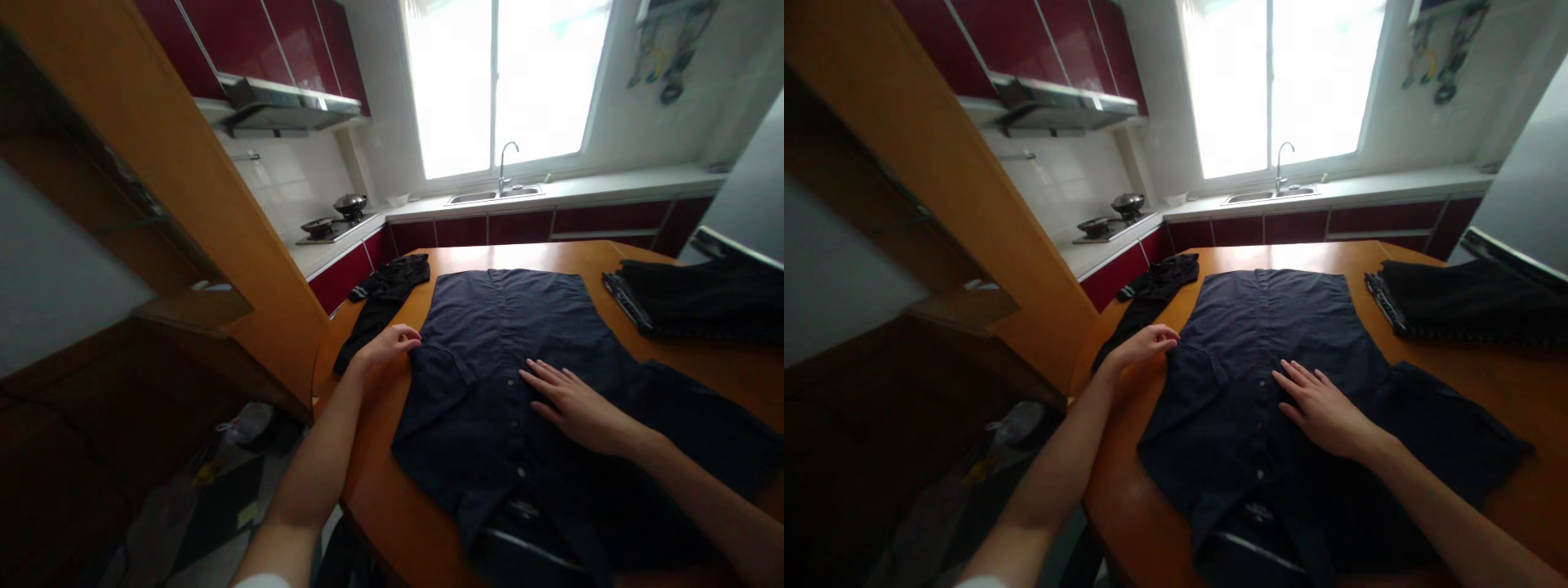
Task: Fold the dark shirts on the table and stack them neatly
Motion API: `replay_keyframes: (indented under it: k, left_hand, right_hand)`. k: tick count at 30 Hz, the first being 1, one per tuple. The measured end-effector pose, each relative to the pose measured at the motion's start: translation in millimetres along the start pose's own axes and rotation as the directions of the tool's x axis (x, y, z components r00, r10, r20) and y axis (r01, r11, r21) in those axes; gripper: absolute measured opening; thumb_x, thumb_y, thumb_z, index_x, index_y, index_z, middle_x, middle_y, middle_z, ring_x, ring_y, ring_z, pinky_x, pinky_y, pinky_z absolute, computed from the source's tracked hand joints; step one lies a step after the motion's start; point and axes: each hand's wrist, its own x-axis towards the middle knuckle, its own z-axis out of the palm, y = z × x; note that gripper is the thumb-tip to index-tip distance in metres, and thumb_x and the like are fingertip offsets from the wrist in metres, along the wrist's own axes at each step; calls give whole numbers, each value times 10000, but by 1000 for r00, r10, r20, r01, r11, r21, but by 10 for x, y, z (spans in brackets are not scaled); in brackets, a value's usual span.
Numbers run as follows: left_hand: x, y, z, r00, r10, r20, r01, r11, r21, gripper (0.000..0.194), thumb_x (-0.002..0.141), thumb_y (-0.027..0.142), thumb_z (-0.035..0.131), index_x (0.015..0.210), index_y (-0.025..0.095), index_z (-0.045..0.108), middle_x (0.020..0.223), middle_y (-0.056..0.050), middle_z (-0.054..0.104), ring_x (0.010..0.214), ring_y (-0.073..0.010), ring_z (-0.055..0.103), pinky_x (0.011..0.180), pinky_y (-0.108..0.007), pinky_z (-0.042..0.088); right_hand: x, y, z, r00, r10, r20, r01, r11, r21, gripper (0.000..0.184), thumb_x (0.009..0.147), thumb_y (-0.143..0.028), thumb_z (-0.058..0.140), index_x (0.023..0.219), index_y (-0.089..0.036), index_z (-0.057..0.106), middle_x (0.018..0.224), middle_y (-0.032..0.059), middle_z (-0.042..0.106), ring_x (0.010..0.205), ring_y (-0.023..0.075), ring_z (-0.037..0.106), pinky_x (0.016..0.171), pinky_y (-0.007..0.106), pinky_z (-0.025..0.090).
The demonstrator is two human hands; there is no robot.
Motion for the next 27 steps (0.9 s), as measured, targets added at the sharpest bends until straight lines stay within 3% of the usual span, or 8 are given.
replay_keyframes:
  k: [5, 8, 10, 16, 19, 23, 27]
  left_hand:
    - [-69, -198, -36, 992, -30, 123, 31, 999, -6, 450, 795, 560, 662, 936, 142, 750, 876, -51, 692, 780, -173, 597, 695, -250, 454]
    - [-63, -241, -36, 987, -38, 155, 41, 999, -17, 445, 753, 558, 702, 879, 134, 745, 812, -40, 665, 724, -162, 573, 646, -245, 435]
    - [-61, -256, -24, 986, -38, 162, 43, 999, -22, 431, 706, 541, 744, 842, 132, 736, 782, -30, 647, 693, -155, 557, 622, -244, 426]
    - [-73, -290, -4, 992, -18, 122, 20, 1000, -14, 373, 665, 465, 791, 824, 137, 712, 851, -26, 620, 732, -156, 556, 693, -262, 454]
    - [-67, -313, 4, 994, -3, 108, 3, 1000, -4, 304, 697, 411, 775, 816, 140, 706, 877, -25, 596, 758, -159, 567, 725, -265, 466]
    - [-39, -345, 38, 996, 23, 83, -24, 1000, 10, 200, 730, 326, 751, 825, 157, 704, 910, -16, 567, 788, -149, 572, 759, -253, 473]
    - [-32, -354, 35, 997, 47, 58, -49, 998, 27, 126, 743, 267, 731, 812, 164, 703, 925, -21, 576, 836, -157, 586, 808, -258, 479]
  right_hand:
    - [35, -11, -18, 982, 2, -191, 7, 999, 48, 478, 963, -426, 470, 1352, -193, 621, 1515, 134, 493, 1428, 321, 413, 1177, 549, 337]
    - [86, -141, -76, 941, 25, -337, 20, 991, 129, 370, 959, -358, 481, 1226, -202, 684, 1388, 135, 604, 1313, 300, 540, 1136, 501, 418]
    - [135, -289, -114, 931, 28, -363, 38, 984, 173, 310, 952, -318, 487, 1150, -215, 702, 1280, 119, 660, 1205, 278, 610, 1085, 465, 470]
    - [412, -763, -135, 961, -201, -191, 219, 973, 73, 291, 883, -170, 580, 1150, -246, 666, 1168, 66, 657, 1078, 228, 611, 964, 359, 508]
    - [582, -871, -109, 938, -321, -129, 313, 947, -78, 280, 854, -121, 621, 1105, -236, 662, 1142, 63, 639, 1073, 228, 582, 931, 341, 483]
    - [724, -896, -92, 904, -422, -66, 387, 875, -292, 130, 916, -125, 571, 941, -214, 662, 979, 60, 658, 920, 223, 591, 815, 345, 444]
    - [733, -910, -172, 865, -495, -80, 431, 816, -385, 119, 915, -115, 580, 881, -205, 651, 945, 67, 662, 886, 223, 578, 785, 350, 407]
